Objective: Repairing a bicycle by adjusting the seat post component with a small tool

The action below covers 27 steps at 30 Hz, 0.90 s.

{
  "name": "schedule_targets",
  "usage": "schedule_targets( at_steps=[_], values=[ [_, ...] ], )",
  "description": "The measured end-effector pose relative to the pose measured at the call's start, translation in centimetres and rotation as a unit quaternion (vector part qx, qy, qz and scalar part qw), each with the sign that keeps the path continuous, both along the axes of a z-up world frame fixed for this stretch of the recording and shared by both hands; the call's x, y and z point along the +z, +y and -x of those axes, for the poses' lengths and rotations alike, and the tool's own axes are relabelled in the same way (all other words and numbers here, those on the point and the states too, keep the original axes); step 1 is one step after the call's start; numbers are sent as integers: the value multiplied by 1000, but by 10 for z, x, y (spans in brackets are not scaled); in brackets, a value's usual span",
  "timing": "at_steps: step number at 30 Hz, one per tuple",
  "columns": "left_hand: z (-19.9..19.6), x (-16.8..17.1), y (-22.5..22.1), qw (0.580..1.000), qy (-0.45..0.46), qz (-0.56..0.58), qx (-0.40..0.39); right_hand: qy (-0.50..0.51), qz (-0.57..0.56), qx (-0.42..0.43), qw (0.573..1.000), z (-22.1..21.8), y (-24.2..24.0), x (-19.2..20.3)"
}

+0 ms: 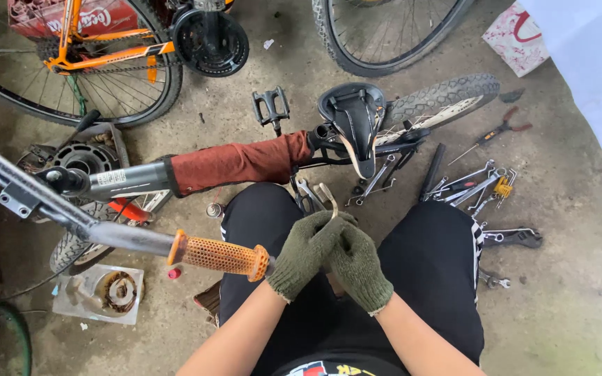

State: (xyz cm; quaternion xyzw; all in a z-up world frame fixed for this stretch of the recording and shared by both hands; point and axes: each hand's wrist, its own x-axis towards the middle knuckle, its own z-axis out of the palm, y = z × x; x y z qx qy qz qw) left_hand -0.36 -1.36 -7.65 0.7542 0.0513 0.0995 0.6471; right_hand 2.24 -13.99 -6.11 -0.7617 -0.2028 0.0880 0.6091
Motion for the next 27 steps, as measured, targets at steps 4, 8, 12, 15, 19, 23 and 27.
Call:
schedule_targets(
  at_steps=[4,8,12,15,19,23,27],
  values=[
    [2,31,10,991,-41,102,-71,57,4,-11,998,2,5,11],
    [-9,12,1,955,-283,71,-49,40,23,-17,999,0,7,7],
    [-9,41,12,980,123,147,-48,51,31,-16,998,-3,9,6],
    [-20,-4,11,958,-283,-43,-25,90,70,-34,993,-9,9,10],
    [-17,14,3,988,-110,104,15,143,20,-49,988,-19,12,5],
    [-5,19,10,992,69,109,7,108,236,-102,960,-21,15,7],
    [-8,32,6,994,71,85,-4,117,153,-216,957,-15,15,-1]
  ],
)
